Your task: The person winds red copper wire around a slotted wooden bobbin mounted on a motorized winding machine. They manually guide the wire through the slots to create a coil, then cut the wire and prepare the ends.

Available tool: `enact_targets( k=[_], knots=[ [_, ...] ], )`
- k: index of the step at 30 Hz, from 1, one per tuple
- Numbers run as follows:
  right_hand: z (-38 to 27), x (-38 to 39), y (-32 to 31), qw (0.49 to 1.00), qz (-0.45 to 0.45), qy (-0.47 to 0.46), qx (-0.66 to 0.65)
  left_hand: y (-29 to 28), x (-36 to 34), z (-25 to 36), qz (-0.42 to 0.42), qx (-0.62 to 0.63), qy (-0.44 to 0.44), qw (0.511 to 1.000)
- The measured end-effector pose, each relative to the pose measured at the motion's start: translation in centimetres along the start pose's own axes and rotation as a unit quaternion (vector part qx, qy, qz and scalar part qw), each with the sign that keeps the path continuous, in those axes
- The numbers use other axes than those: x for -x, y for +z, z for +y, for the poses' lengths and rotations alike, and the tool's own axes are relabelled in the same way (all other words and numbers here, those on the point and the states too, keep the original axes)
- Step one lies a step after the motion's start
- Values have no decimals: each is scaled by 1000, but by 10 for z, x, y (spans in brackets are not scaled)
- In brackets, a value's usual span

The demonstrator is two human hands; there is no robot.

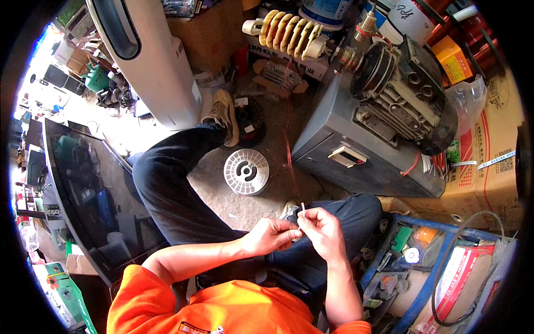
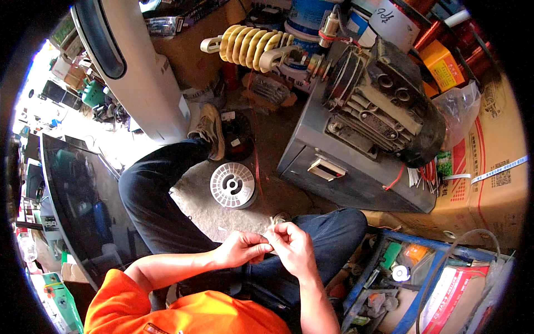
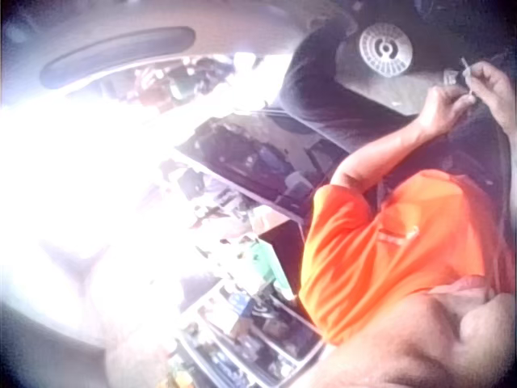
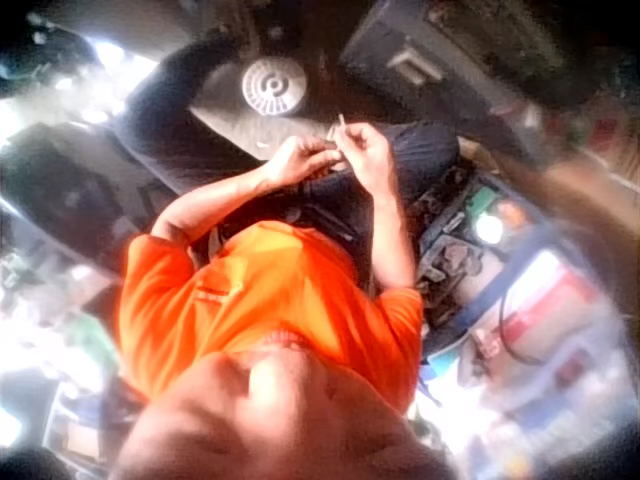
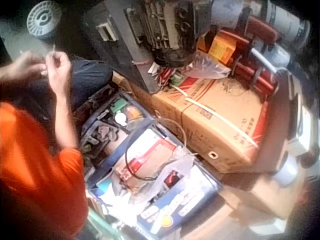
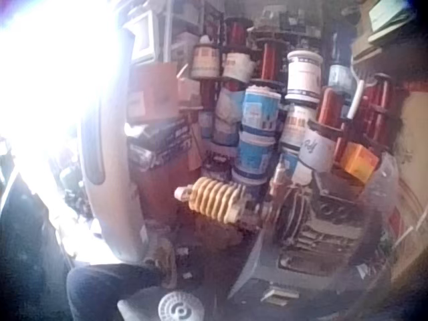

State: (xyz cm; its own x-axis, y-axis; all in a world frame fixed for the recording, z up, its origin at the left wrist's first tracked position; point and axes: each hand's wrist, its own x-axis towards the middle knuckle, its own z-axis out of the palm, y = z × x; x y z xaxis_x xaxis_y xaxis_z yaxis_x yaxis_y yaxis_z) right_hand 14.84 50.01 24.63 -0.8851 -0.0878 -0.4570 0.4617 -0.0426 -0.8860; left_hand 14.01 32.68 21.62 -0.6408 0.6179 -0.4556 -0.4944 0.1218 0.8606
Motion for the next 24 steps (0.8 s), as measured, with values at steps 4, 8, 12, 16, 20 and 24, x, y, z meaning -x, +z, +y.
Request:
enact_targets(
  k=[4,8,12,16,20,24],
  knots=[
    [6,4,-3,993,21,-4,119,0,2,4,4,-53,12,999],
    [-12,-7,0,993,100,-49,48,-16,-5,-35,-43,-285,148,946],
    [-50,-21,2,987,111,-119,20,-39,-11,-73,-112,-622,-50,773],
    [-39,-26,6,987,101,-120,33,-26,-6,-9,-142,-137,62,978],
    [-31,-19,10,994,89,-61,11,-10,-6,43,-65,46,-27,996],
    [-25,-20,4,990,116,-76,7,-13,-12,3,-60,-198,82,975]
  ],
)
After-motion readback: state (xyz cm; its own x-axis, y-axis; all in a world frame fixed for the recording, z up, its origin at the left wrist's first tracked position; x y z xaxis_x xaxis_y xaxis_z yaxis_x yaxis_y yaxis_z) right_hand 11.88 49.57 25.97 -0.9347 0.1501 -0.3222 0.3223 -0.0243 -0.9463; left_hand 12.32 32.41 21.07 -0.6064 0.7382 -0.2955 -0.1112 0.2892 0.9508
